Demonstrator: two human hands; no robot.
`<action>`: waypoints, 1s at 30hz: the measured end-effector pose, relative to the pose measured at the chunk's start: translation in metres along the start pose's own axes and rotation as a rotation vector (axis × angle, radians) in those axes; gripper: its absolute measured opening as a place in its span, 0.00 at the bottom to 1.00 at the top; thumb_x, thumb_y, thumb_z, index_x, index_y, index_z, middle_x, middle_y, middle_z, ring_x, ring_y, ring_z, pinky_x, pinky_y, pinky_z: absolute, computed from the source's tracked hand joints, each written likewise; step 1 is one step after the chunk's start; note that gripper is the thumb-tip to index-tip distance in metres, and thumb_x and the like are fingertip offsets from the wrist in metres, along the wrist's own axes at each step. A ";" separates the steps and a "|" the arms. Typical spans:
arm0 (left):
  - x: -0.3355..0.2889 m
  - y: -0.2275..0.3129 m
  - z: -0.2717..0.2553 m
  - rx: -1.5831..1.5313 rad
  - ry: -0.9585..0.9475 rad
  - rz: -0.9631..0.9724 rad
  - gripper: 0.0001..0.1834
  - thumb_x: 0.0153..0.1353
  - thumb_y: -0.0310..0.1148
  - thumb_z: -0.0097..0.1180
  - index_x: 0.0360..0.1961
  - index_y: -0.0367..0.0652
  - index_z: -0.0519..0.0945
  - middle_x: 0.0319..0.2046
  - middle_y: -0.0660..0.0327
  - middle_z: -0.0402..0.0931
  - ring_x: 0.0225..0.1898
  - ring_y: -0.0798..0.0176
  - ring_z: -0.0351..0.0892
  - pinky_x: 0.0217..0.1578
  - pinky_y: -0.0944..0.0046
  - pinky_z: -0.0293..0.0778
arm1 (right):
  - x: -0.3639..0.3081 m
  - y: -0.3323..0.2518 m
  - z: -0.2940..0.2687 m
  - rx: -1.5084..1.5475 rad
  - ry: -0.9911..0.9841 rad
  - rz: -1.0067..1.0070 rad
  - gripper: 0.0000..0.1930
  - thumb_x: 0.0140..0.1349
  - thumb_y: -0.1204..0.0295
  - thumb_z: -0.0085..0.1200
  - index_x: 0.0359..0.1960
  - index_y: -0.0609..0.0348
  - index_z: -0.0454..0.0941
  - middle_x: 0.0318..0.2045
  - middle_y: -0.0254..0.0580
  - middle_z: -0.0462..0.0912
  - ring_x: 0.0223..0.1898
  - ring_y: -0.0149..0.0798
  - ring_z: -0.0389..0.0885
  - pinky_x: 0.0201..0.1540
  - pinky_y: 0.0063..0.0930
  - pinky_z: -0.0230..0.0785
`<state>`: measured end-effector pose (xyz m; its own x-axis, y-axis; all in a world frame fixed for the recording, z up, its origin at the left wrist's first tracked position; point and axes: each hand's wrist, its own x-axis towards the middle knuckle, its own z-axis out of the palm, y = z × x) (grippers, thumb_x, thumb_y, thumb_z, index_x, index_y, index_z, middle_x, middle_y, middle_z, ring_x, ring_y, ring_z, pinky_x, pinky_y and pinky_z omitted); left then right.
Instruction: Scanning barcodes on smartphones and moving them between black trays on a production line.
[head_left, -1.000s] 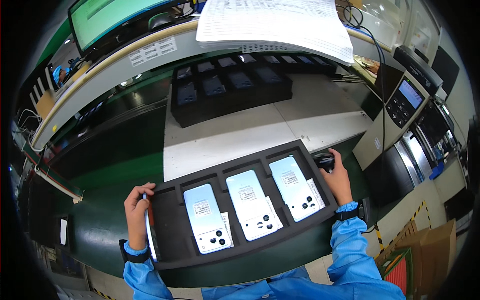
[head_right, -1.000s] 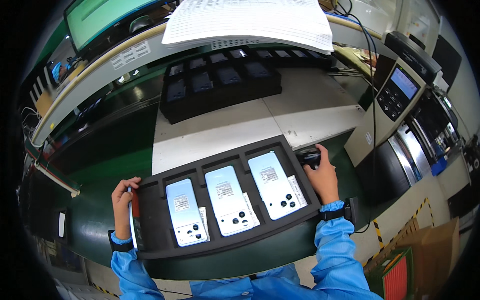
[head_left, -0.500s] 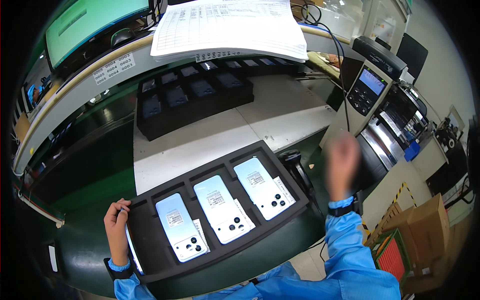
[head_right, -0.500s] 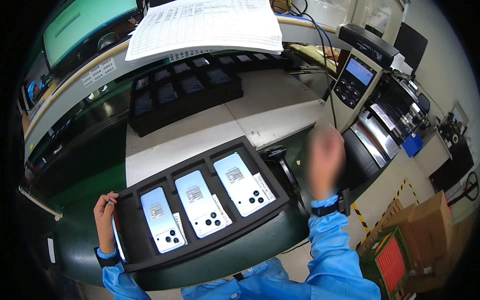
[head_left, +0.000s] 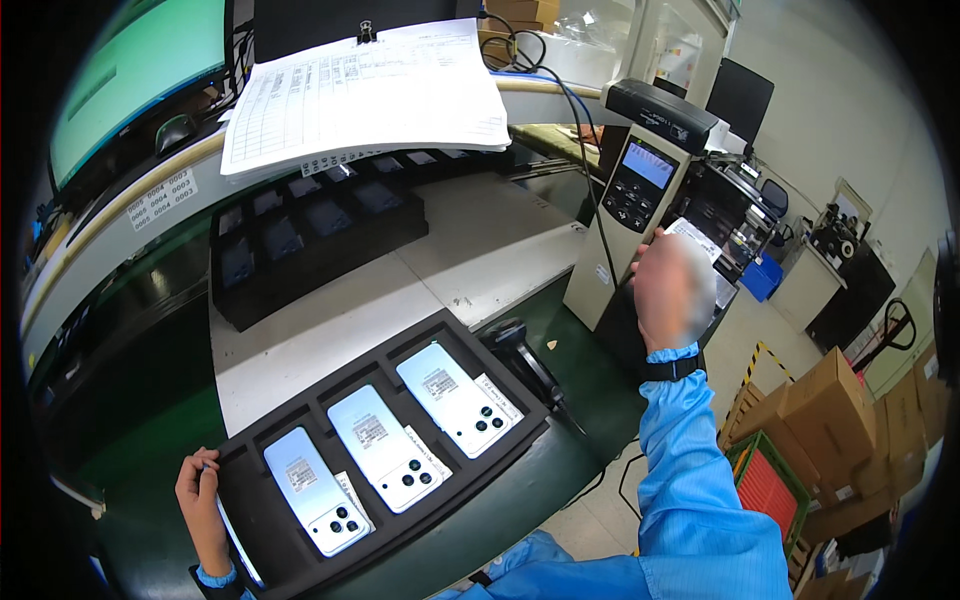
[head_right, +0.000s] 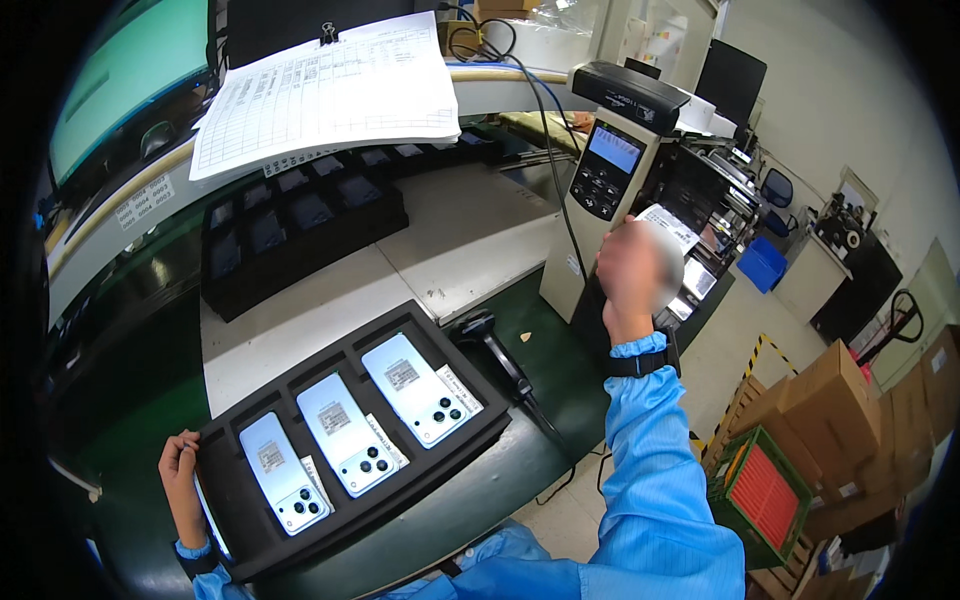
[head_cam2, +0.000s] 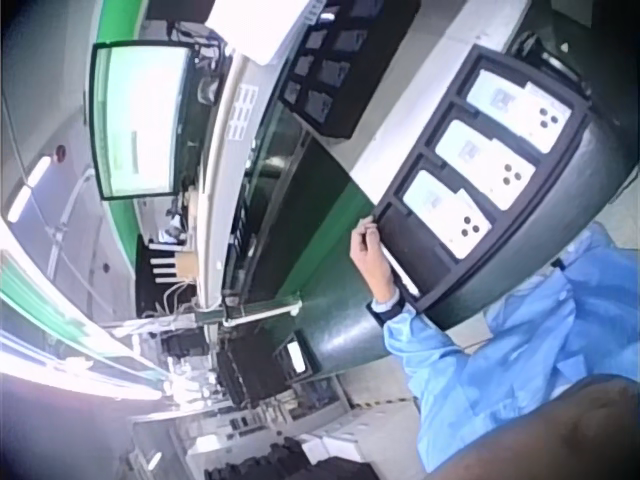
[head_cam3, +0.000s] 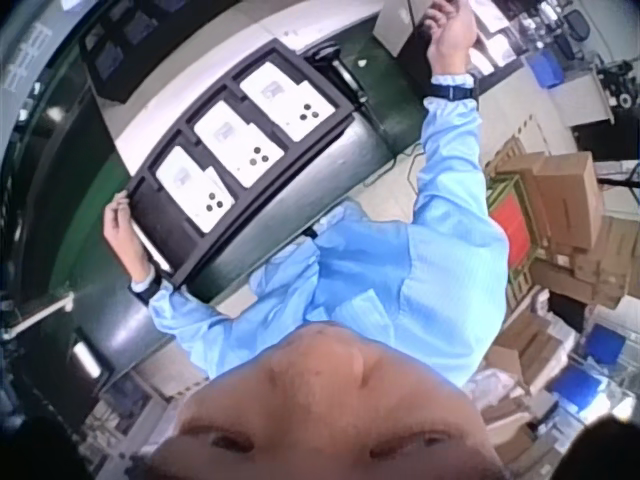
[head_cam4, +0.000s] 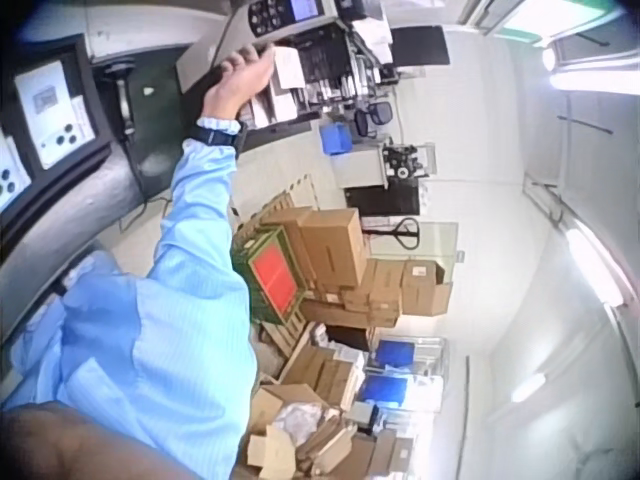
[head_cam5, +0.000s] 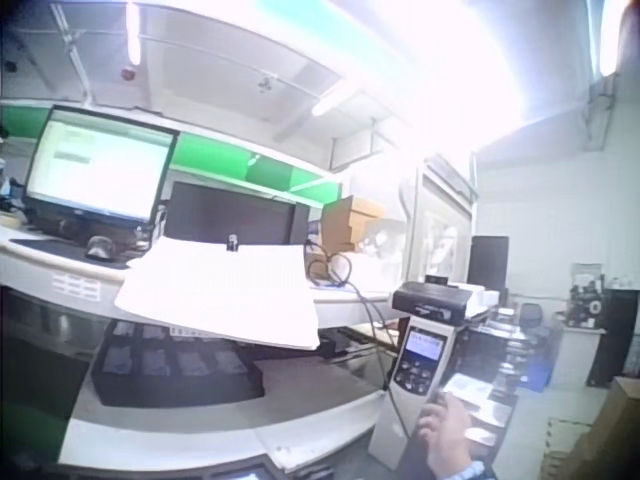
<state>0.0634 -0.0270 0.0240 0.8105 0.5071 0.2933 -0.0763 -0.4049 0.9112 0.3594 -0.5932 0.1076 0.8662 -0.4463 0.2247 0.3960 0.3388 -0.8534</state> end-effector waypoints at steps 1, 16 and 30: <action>-0.001 0.000 0.000 -0.009 0.004 -0.020 0.06 0.68 0.27 0.50 0.33 0.37 0.71 0.43 0.54 0.80 0.56 0.56 0.73 0.67 0.57 0.59 | 0.000 0.000 0.000 0.005 0.005 -0.002 0.24 0.75 0.54 0.50 0.62 0.59 0.71 0.36 0.37 0.79 0.27 0.27 0.76 0.27 0.19 0.67; 0.001 0.001 -0.001 0.016 0.000 -0.001 0.06 0.68 0.26 0.50 0.33 0.35 0.72 0.44 0.53 0.80 0.58 0.55 0.73 0.65 0.58 0.60 | 0.017 -0.001 -0.007 -0.326 0.191 -0.207 0.18 0.74 0.61 0.53 0.46 0.67 0.83 0.25 0.35 0.80 0.19 0.25 0.74 0.17 0.19 0.61; -0.005 0.016 0.002 0.054 0.038 0.021 0.09 0.65 0.26 0.56 0.42 0.31 0.81 0.45 0.57 0.82 0.47 0.64 0.78 0.51 0.66 0.72 | -0.195 0.012 0.104 -0.527 -1.001 0.540 0.11 0.72 0.66 0.57 0.39 0.63 0.83 0.23 0.34 0.83 0.19 0.22 0.76 0.19 0.16 0.65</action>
<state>0.0591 -0.0377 0.0360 0.7863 0.5261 0.3240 -0.0607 -0.4561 0.8878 0.2266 -0.4160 0.1020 0.8225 0.5484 -0.1506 -0.0507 -0.1931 -0.9799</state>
